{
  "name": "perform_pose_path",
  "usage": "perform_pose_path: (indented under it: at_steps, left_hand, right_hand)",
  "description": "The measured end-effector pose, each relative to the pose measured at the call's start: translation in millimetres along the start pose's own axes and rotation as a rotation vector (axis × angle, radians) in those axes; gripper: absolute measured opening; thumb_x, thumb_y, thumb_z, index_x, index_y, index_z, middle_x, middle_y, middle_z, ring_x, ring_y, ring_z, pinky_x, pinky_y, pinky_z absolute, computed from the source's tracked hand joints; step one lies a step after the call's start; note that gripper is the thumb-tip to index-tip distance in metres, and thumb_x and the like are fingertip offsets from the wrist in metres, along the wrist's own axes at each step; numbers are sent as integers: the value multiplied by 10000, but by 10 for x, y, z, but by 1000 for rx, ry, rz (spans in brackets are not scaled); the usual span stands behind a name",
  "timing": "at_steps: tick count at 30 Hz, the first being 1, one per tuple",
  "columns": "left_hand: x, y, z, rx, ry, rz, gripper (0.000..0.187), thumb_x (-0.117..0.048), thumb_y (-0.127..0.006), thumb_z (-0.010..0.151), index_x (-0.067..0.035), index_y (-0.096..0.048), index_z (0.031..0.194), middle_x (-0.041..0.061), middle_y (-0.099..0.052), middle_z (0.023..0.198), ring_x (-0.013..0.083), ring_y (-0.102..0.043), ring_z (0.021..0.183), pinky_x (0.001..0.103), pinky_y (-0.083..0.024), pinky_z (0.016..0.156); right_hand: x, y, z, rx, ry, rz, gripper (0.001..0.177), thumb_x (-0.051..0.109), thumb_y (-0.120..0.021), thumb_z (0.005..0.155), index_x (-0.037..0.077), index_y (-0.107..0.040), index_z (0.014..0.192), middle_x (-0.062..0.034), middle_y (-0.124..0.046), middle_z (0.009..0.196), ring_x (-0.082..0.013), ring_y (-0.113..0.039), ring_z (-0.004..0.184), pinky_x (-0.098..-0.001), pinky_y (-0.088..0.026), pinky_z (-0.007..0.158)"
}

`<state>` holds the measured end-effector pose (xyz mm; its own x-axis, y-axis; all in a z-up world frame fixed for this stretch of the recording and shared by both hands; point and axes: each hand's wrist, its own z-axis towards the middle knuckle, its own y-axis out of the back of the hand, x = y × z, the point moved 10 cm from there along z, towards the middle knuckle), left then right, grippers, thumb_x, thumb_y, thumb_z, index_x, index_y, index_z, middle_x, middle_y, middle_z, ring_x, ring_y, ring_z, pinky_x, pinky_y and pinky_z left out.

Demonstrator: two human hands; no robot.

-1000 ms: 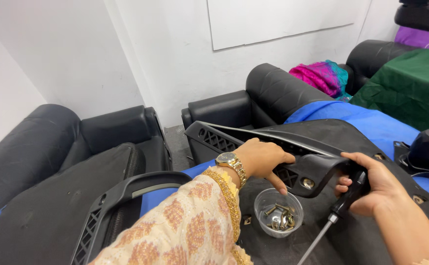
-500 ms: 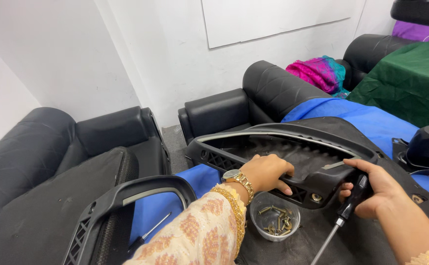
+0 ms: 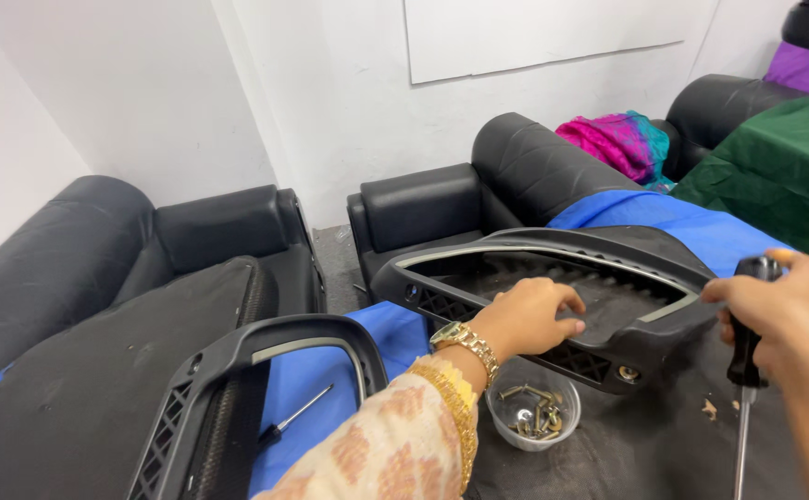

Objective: The person attaches black plastic armrests to a chair seat using a screwdriver and screws. They align each armrest, insert screws, and tighten them while the chair base with wheels remains nearby.

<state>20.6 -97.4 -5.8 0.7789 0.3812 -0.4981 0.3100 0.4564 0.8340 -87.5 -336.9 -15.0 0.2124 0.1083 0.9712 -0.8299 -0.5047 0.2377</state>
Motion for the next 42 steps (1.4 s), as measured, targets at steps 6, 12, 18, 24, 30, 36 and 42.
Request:
perform_pose_path:
  at_steps: [6, 12, 18, 24, 30, 36, 42]
  left_hand:
    - [-139, 789, -796, -98, 233, -415, 368, -262, -663, 888, -101, -711, 1216, 136, -751, 1164, 257, -716, 1086, 378, -553, 924]
    - [341, 2079, -2862, -428, 705, -477, 432, -319, -653, 854, -145, -706, 1246, 34, -757, 1187, 151, -711, 1054, 328, -551, 907]
    - [849, 2587, -5956, -1052, 1354, -316, 517, -387, -688, 886, -152, -671, 1347, 106, -732, 1268, 233, -669, 1149, 421, -503, 955]
    - [1280, 1760, -8222, -1210, 1783, -142, 821, -358, -835, 844, 43, -473, 1461, 291, -558, 1390, 390, -597, 1246, 499, -475, 1030]
    - [2022, 493, -8348, -1519, 1551, -911, 859, -436, -713, 836, 34, -390, 1479, 246, -583, 1394, 463, -664, 1218, 632, -605, 901]
    - [2448, 329, -8289, -1709, 1247, -1259, 653, -366, -627, 937, 41, -511, 1433, 192, -628, 1398, 309, -650, 1188, 445, -544, 929]
    - [2614, 774, -8420, -1896, 966, -862, 588, -249, -607, 915, 44, -546, 1421, 237, -631, 1376, 350, -624, 1233, 464, -514, 1030]
  right_hand:
    - [939, -990, -821, 554, 19, 109, 523, 84, -711, 904, 103, -552, 1403, -144, -701, 838, -112, -442, 530, -295, -366, 439]
    - [1279, -2021, -2033, 884, -42, 119, 475, 288, -753, 909, -47, -617, 1217, -159, -636, 840, -127, -370, 479, -292, -257, 395]
    - [1164, -2806, -3009, 1059, -77, -33, 572, 291, -773, 838, -45, -564, 1251, -148, -619, 924, -139, -402, 510, -297, -283, 416]
    - [870, -3189, -3691, 1006, 37, -164, 1003, 279, -840, 783, 183, -239, 1580, -155, -572, 939, -179, -495, 540, -337, -366, 423]
    - [601, -3220, -3849, 904, -27, -181, 1114, 336, -829, 729, 232, -164, 1617, -168, -569, 930, -206, -484, 534, -378, -355, 449]
    - [292, -3226, -3943, 848, -176, -109, 796, 451, -808, 799, 151, -364, 1387, -91, -556, 803, -174, -483, 528, -344, -367, 442]
    - [-68, -3179, -4076, 931, -389, -130, 556, 620, -711, 832, 83, -613, 723, -30, -538, 592, -138, -406, 427, -278, -311, 418]
